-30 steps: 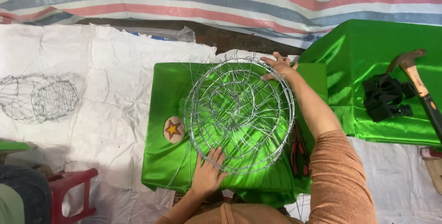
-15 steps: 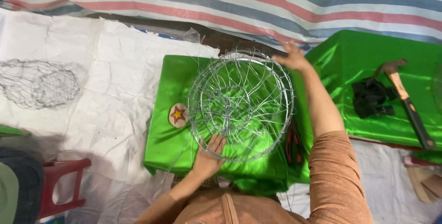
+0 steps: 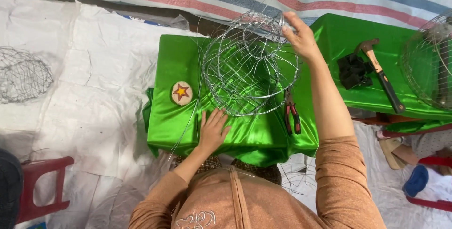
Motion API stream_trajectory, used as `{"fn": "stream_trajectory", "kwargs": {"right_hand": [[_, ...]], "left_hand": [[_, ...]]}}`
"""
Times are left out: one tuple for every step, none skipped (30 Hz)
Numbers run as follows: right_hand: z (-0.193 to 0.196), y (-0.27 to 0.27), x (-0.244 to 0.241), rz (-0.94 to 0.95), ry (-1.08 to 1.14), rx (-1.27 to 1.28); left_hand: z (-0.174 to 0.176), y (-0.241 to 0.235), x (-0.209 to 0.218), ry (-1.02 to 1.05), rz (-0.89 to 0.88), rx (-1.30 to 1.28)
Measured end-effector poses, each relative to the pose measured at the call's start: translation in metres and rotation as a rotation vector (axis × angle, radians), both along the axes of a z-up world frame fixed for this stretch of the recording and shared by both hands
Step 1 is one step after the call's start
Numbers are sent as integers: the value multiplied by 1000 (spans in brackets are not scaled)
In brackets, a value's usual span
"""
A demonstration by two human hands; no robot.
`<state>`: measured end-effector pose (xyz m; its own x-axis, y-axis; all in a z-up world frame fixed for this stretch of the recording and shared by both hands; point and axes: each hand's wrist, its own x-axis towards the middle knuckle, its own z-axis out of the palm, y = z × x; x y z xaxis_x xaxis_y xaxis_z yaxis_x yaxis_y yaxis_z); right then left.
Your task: The person constructs a spherical wire frame by cutting sections of wire with pliers and weaving them through a pre-existing wire structure on a green cloth surface.
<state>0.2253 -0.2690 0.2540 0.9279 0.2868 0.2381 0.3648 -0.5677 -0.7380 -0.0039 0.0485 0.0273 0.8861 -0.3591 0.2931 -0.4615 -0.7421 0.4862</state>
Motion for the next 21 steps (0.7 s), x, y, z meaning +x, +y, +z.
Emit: {"fn": "stream_trajectory", "kwargs": {"right_hand": [[-1, -3, 4, 2, -3, -4], [-2, -6, 9, -82, -15, -65], [-4, -7, 15, -158, -23, -126], [-3, -12, 15, -148, -23, -130], [-3, -15, 18, -200, 22, -114], [-2, -19, 21, -252, 67, -100], [-2, -19, 23, -236, 61, -103], [-2, -20, 27, -235, 121, -48], [-3, -22, 30, -236, 181, 6], [-10, -26, 34, -222, 176, 3], [-17, -32, 37, -242, 156, -6], [-24, -39, 41, -261, 136, -13], [-25, -36, 45, -261, 129, -9], [-26, -34, 49, -250, 219, 32], [-29, -33, 50, -243, 314, 79], [-19, -26, 56, -250, 310, 89], [-11, -22, 56, -167, 308, 18], [-3, -18, 56, -84, 306, -54], [-1, -12, 58, -99, 314, -43], [0, -6, 60, -55, 326, -65], [2, 2, 62, -6, 339, -90]], "left_hand": [[7, 2, 1, -3, 2, -4], [15, 4, 2, -123, 57, -189], [22, 7, 2, -242, 120, -373], [31, 5, 7, -243, 130, -376], [38, 3, 12, -166, 250, -542], [46, 1, 18, -87, 369, -709], [56, -1, 24, -97, 383, -713], [67, -4, 30, -34, 437, -851], [77, -8, 37, 30, 485, -990], [75, -13, 45, 20, 496, -995], [73, -18, 55, -14, 465, -1013], [72, -24, 65, -48, 435, -1030], [74, -30, 70, -56, 430, -1029], [77, -38, 76, -84, 427, -969], [79, -43, 80, -106, 419, -903], [78, -48, 87, -108, 409, -896], [75, -54, 91, -248, 362, -742], [72, -60, 94, -387, 313, -588], [71, -63, 99, -375, 296, -581], [69, -66, 103, -432, 293, -443], [67, -70, 106, -488, 291, -305]]}}
